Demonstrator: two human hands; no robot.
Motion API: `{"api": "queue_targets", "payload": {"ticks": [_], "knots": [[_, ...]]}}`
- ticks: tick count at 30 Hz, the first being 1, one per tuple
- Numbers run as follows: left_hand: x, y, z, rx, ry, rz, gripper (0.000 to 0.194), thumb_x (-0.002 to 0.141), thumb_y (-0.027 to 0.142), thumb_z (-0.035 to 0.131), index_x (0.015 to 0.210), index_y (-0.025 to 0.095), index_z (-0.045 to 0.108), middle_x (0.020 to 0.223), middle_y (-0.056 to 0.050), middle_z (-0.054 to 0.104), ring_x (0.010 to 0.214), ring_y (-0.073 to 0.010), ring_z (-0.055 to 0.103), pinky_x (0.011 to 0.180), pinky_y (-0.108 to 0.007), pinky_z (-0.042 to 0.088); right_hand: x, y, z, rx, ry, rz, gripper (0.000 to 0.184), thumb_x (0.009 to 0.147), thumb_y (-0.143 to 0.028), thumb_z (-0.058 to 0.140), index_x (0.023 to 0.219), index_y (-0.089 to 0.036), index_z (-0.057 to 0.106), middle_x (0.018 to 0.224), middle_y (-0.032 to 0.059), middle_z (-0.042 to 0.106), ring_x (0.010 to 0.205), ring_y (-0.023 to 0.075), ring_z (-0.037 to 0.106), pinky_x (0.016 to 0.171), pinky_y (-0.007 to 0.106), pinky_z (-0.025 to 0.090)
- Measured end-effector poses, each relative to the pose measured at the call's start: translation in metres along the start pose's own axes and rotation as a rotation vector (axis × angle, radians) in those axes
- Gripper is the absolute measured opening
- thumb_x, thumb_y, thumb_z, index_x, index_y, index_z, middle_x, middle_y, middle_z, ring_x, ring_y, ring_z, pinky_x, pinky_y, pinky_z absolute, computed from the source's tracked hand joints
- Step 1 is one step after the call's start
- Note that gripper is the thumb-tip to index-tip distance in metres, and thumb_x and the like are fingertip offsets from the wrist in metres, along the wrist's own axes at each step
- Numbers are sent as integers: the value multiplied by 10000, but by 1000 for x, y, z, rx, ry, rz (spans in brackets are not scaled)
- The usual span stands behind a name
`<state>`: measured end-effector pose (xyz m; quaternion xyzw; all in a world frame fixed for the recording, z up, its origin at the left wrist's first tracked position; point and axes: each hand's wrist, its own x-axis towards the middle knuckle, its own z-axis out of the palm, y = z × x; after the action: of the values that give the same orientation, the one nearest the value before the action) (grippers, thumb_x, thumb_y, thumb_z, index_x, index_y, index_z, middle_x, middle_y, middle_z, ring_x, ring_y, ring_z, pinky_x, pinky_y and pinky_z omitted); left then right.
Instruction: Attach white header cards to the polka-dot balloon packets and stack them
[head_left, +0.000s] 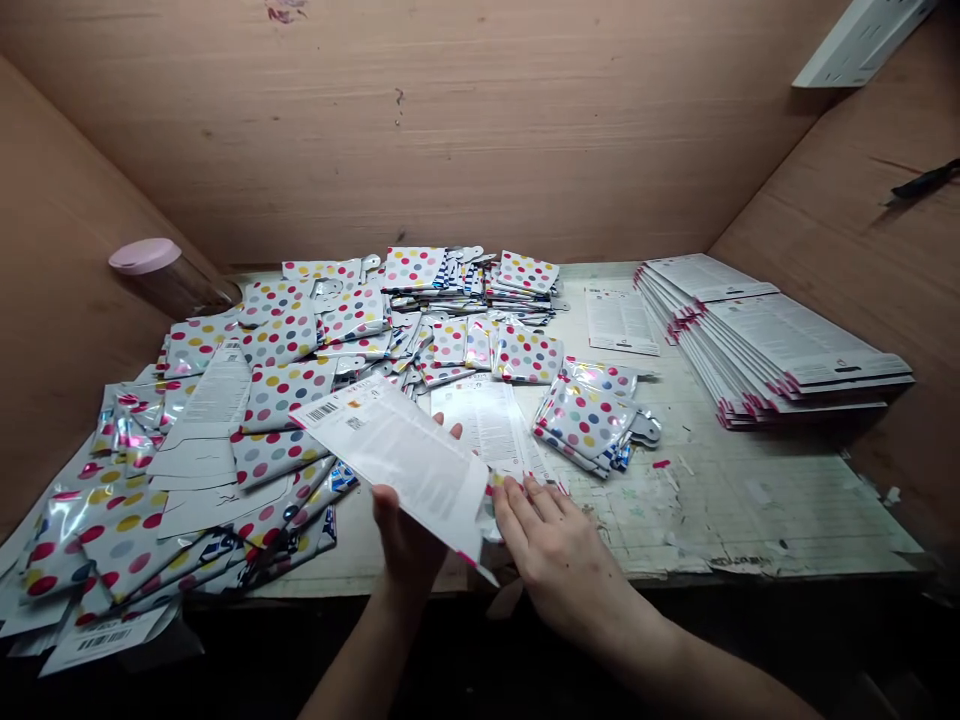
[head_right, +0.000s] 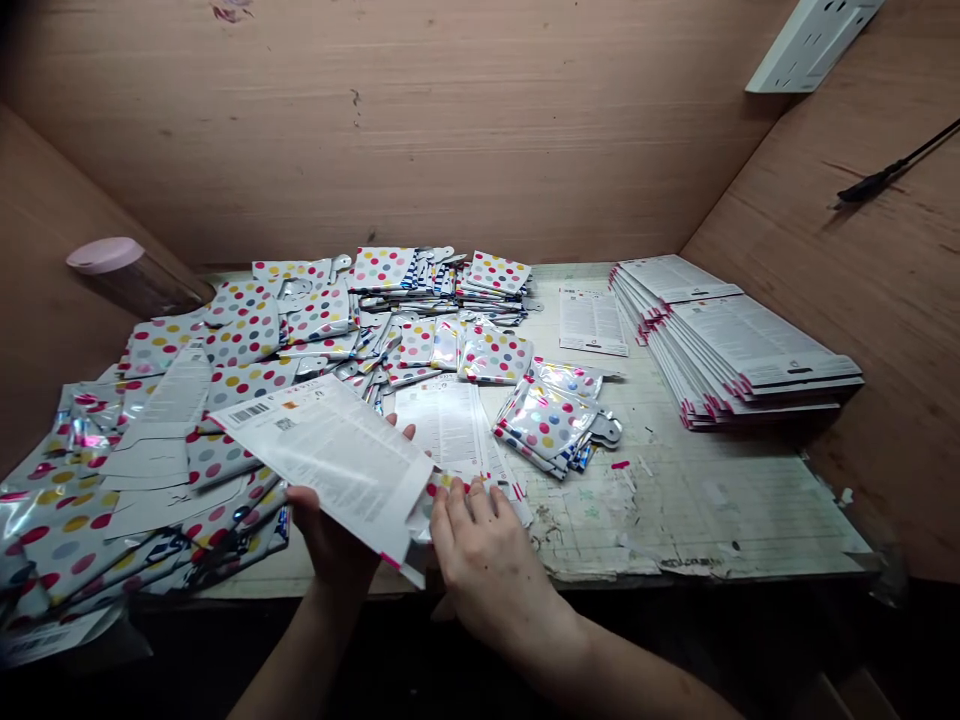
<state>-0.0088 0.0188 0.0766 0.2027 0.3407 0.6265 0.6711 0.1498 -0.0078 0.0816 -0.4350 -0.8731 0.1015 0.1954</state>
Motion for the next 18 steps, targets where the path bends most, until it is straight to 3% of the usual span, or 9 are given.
{"api": "queue_targets", "payload": {"ticks": [3,6,9,13,16,18], "knots": [[3,-6,2,-30,12,-13,996,654,859,471,1416,219,427,1409,-150,509,1292,-408,442,1055,-568,347,-5,-11,-10,155,70,45,541,848,-126,494,1387,-96,471,1286,231,587,1131,384,582,911,560,508],[9,0,1,-130,40,-12,1023,680,891,351,1416,185,430,1380,-179,528,1302,-417,426,1054,-599,323,-21,-9,-14,268,93,-52,694,850,-143,501,1504,-166,270,1464,143,439,1345,328,411,1071,518,417],[2,-3,3,-144,-10,-71,1069,636,931,314,1396,194,459,1372,-169,538,1314,-419,413,1058,-602,316,-29,1,4,303,71,-120,706,853,-28,387,1518,-201,229,1534,107,334,1421,280,292,1126,501,348],[-24,-33,10,-82,-101,-226,1040,560,897,494,1306,173,553,1290,-162,606,1279,-425,456,1043,-566,369,-17,3,38,486,77,44,601,880,-113,460,1459,-253,381,1446,100,474,1375,289,377,1105,489,378],[-27,-41,2,-54,10,-256,913,617,821,525,1212,133,611,1196,-180,657,1205,-424,530,1010,-547,420,-19,-6,35,552,34,173,607,881,-131,479,1461,-272,374,1444,88,479,1343,285,424,1095,494,388],[-15,-34,-13,19,172,-226,791,677,724,563,1188,122,606,1153,-182,674,1140,-411,580,987,-543,446,-31,-9,19,532,-62,115,605,876,-146,506,1459,-252,383,1464,105,451,1334,293,436,1093,492,394]]}}
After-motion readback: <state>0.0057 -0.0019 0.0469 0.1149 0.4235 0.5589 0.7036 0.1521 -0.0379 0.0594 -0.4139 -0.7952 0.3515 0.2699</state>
